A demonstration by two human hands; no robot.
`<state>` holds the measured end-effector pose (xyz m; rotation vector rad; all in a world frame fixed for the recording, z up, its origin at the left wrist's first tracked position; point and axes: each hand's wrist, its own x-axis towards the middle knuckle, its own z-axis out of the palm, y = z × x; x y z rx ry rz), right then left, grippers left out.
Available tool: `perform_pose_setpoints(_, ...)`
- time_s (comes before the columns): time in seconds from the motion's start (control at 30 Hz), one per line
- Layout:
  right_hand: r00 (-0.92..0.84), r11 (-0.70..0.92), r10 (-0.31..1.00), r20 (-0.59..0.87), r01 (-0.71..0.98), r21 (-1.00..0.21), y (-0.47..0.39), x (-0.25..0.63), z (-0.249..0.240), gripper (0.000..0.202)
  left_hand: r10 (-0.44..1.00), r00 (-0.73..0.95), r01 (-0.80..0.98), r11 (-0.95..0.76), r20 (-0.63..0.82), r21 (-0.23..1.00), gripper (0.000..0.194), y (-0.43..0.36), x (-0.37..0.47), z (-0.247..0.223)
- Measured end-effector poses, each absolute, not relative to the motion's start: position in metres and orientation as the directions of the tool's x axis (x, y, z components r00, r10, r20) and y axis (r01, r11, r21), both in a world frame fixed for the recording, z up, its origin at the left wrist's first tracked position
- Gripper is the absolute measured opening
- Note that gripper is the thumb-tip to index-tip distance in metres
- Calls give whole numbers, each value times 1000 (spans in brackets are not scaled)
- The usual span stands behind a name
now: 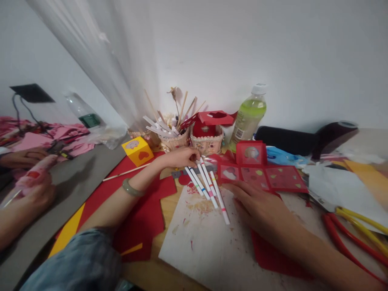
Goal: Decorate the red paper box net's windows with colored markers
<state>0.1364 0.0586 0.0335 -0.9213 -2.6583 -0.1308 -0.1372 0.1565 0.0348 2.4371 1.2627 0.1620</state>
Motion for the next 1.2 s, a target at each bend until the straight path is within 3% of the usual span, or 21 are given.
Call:
perform_pose_setpoints(0.43,-700,789,589,404,606,-99,46,164,29,31,688,693,704,-580,-218,410,19,149,-146,52)
perform_pose_setpoints(0.7,-588,687,716,377,690,-227,45,179,42,25,673,717,664,-577,-185,475,7,143,-152,71)
perform_pose_setpoints(0.8,-438,582,798,415,737,-342,45,186,46,21,707,699,640,-547,-112,539,13,133,-154,92)
perform_pose_setpoints(0.87,-337,484,873,352,682,-548,45,185,49,23,797,604,565,-444,18,696,14,119,-138,99)
perform_pose_setpoints(0.93,-331,365,918,218,495,-788,43,177,52,36,825,539,411,-432,169,803,12,99,-107,96)
perform_pose_setpoints(1.0,-409,233,906,109,266,-935,41,166,55,47,833,499,298,-425,240,855,9,75,-70,86)
perform_pose_setpoints(1.1,-416,161,904,97,121,-980,36,151,53,48,788,551,327,-508,276,797,5,51,-29,64)
perform_pose_setpoints(1.2,-303,170,949,88,256,-952,23,140,43,26,795,365,275,-589,484,760,9,55,-21,48)
